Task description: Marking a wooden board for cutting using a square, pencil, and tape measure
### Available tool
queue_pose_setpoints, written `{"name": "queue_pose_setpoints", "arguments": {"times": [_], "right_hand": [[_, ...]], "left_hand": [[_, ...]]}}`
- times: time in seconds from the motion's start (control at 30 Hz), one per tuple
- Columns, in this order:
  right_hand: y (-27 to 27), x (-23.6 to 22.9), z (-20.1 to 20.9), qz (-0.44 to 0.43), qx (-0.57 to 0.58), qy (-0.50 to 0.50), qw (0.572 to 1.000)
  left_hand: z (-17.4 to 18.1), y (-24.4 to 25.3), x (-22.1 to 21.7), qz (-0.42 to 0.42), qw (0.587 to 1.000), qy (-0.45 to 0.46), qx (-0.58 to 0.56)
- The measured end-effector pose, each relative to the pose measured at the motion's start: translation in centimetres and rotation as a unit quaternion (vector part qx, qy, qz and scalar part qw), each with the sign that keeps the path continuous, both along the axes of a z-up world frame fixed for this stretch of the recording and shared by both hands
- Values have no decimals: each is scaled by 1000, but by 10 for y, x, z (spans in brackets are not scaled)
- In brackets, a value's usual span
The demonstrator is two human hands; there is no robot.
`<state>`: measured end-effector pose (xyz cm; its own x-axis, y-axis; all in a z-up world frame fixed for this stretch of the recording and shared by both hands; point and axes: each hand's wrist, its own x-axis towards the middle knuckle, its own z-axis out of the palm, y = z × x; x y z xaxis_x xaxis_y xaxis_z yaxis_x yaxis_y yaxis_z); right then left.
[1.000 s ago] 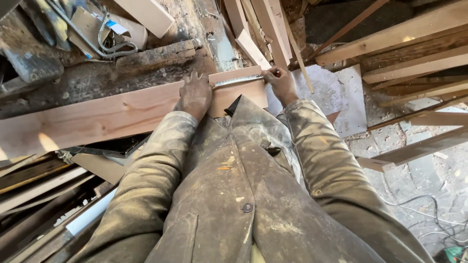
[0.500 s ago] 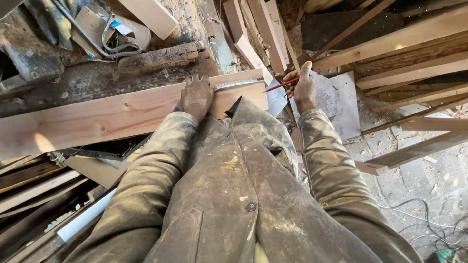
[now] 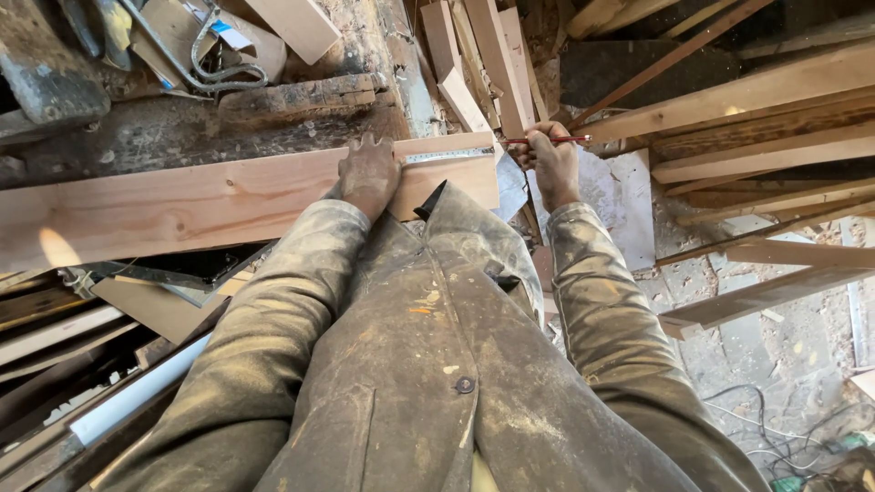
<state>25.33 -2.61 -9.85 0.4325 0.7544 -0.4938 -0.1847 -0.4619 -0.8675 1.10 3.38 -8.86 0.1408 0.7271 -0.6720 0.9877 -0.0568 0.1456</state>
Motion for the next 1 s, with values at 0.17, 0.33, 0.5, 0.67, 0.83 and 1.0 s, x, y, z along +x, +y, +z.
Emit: {"name": "queue_pose_setpoints", "arguments": {"times": [0.17, 0.33, 0.5, 0.67, 0.83, 1.0], "right_hand": [[6, -10, 12, 73, -55, 40, 995], [2, -11, -10, 96, -60, 3, 994], [3, -16, 0, 111, -76, 8, 991], [2, -14, -6, 130, -83, -7, 988], [1, -14, -8, 118, -80, 14, 990], [1, -14, -16, 117, -77, 24, 990]], "left_hand": [[1, 0, 0, -1, 1000, -1, 4], [-10, 0, -2, -2, 1000, -1, 9], [-14, 0, -5, -4, 1000, -14, 12], [-11, 1, -5, -3, 1000, -20, 15], [-3, 2, -3, 5, 1000, -19, 0], [2, 3, -1, 7, 1000, -15, -6]]}}
